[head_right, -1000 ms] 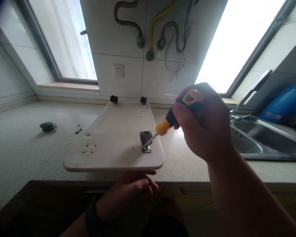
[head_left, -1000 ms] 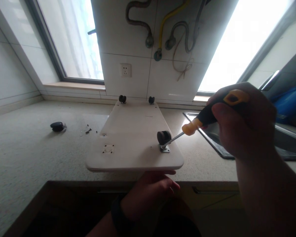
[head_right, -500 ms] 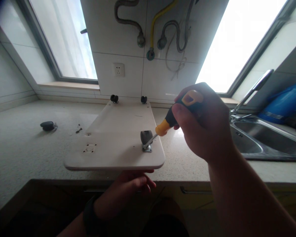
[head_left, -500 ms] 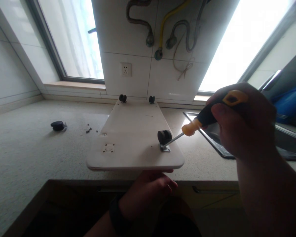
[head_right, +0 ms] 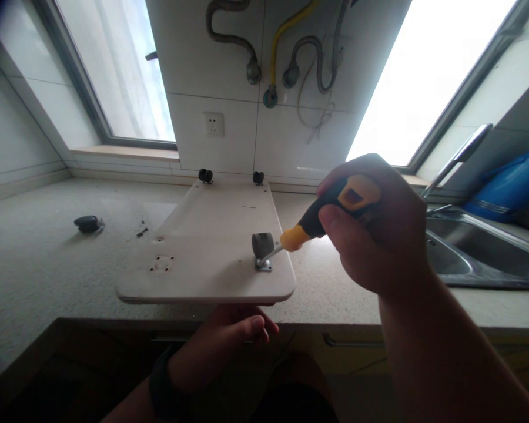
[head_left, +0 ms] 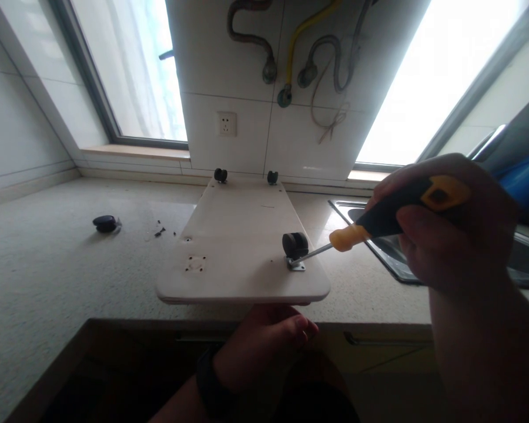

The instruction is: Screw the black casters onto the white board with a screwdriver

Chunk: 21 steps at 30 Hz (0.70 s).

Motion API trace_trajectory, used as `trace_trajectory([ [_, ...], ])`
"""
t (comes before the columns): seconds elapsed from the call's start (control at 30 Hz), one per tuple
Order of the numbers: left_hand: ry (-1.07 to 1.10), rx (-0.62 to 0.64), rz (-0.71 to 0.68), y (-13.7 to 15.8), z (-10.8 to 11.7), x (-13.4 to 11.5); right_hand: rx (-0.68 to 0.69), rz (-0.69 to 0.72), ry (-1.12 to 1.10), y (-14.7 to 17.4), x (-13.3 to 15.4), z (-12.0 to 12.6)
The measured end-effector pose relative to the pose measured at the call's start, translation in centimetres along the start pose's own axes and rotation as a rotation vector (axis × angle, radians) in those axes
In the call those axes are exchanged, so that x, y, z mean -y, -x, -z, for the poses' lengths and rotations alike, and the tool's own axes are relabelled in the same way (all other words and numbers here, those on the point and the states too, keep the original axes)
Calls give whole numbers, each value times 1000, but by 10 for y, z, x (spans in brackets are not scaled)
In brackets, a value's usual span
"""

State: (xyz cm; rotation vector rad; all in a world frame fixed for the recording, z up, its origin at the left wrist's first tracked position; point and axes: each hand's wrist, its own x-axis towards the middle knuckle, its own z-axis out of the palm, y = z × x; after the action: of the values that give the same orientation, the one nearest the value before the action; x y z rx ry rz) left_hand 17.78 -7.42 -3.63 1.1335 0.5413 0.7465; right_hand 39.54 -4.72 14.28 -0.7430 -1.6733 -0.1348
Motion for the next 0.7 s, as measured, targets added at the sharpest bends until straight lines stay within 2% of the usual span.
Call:
trace_trajectory([
  [0.13, -17, -29, -4, -1, 0, 2, 97, 70, 17, -10, 8, -5],
  [0.3, 8, -66, -20, -5, 2, 10, 144, -6, 154, -24, 18, -16],
  [0.4, -92, -99, -28, -7, 5, 6, 178, -30, 336, -30, 23, -20],
  [0.57, -274, -87, -25, -8, 13, -11, 209, 107, 414, -33, 34, -23],
  [0.7, -309, -56, -19, -8, 19, -14, 242, 129, 495, -35, 40, -23],
])
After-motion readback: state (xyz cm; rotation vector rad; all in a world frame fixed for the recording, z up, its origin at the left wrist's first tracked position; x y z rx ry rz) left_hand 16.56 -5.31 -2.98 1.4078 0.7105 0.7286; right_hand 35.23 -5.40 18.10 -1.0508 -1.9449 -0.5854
